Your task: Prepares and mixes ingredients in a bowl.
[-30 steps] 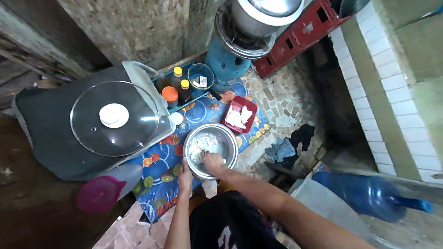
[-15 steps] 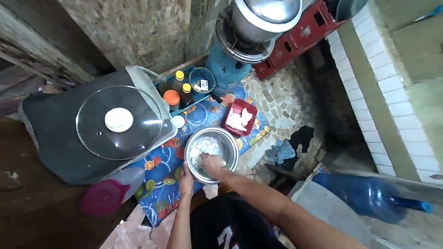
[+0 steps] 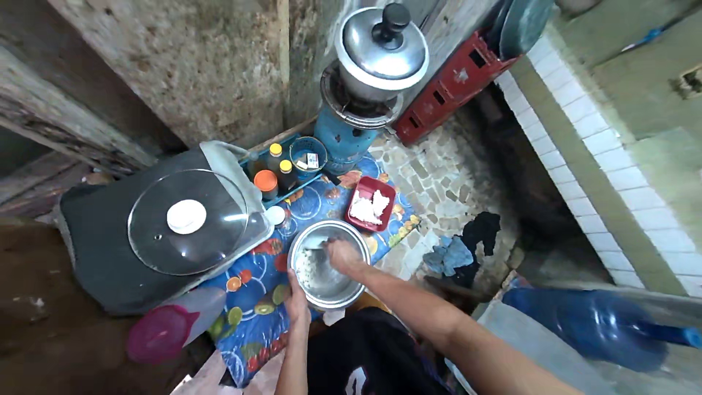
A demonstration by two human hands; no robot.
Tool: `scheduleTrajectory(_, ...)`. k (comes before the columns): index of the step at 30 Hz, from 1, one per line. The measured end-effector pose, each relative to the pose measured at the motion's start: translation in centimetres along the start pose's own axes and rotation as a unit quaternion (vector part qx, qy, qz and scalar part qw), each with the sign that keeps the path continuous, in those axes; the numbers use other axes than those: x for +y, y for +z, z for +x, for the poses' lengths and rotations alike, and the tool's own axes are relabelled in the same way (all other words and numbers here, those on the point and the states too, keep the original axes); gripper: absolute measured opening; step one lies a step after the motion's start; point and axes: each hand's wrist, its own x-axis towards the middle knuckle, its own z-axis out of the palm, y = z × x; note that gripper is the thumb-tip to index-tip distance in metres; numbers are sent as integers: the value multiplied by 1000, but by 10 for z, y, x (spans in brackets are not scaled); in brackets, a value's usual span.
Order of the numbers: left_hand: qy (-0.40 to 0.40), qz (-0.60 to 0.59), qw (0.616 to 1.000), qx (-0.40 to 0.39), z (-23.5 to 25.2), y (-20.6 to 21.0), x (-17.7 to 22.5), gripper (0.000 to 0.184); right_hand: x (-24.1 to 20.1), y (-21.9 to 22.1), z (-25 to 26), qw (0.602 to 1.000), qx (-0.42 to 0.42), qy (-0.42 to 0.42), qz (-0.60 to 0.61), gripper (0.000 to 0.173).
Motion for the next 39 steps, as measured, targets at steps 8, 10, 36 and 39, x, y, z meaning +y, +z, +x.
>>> scheduleTrajectory(8,131,45,988,63,-35,11,66,57,10,-30,-55,944,-41,-287,-160,28)
scheduleTrajectory(10,186,92,976,71,-47,26,76,52,31,-55,-67,921,-55,-320,-213,23)
scheduleTrajectory(36,358,363,849,137,-135,230,118,48,217,-113,-100,968,28,-248,38,49)
scheduleTrajectory(39,393,381,827,127,-137,238,115,48,213,-109,-92,970,11,-234,69,41)
